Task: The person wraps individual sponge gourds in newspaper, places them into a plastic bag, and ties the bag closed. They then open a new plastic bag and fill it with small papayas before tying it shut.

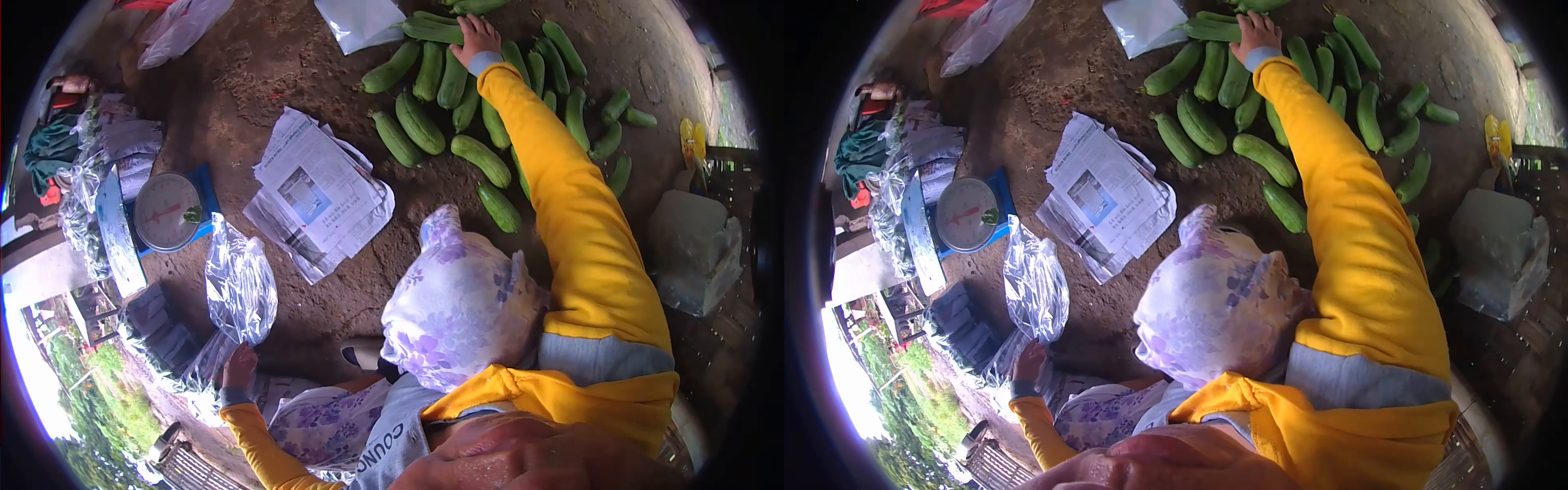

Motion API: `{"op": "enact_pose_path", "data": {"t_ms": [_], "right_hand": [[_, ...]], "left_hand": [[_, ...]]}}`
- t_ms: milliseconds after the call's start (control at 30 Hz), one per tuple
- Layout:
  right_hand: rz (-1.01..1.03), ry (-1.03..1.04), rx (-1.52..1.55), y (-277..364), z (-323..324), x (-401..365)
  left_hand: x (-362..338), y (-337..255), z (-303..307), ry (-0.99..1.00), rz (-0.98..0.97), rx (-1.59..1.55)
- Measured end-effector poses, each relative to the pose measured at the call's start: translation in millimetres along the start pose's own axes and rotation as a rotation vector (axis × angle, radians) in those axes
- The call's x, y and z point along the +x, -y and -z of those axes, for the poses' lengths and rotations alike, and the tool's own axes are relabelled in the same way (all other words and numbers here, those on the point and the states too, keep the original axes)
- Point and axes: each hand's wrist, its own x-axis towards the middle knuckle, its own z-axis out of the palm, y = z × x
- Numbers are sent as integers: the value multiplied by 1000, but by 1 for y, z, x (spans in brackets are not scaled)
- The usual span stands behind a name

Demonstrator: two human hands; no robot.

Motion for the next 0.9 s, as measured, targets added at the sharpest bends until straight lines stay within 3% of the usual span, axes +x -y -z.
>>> {"op": "enact_pose_path", "data": {"t_ms": [100, 200, 233, 367, 533, 667, 700, 800, 900], "right_hand": [[-145, 291, -129, 7, -13, 19], [-77, 217, -129, 6, 1, 13], [10, 72, -61, 3, 2, 4], [26, -50, 230, -7, 0, -24], [-72, -94, 544, -11, 3, -37], [-10, -133, 698, 6, 22, -55], [85, -157, 685, 4, 18, -58], [9, 35, 609, 6, 12, -66], [-50, -73, 513, 4, -1, -66]], "left_hand": [[-2, 10, -2, -14, 8, -32], [-8, 6, -2, -17, 38, 6], [-9, 0, -1, -14, 47, 37], [-1, 0, -1, 8, 48, 69], [12, -8, 1, 38, 75, 12], [9, -10, 0, -2, 41, -25], [7, -10, 0, -6, 45, -16], [-2, -28, 1, -21, 78, 43], [-5, -11, -2, -10, -47, 141]]}}
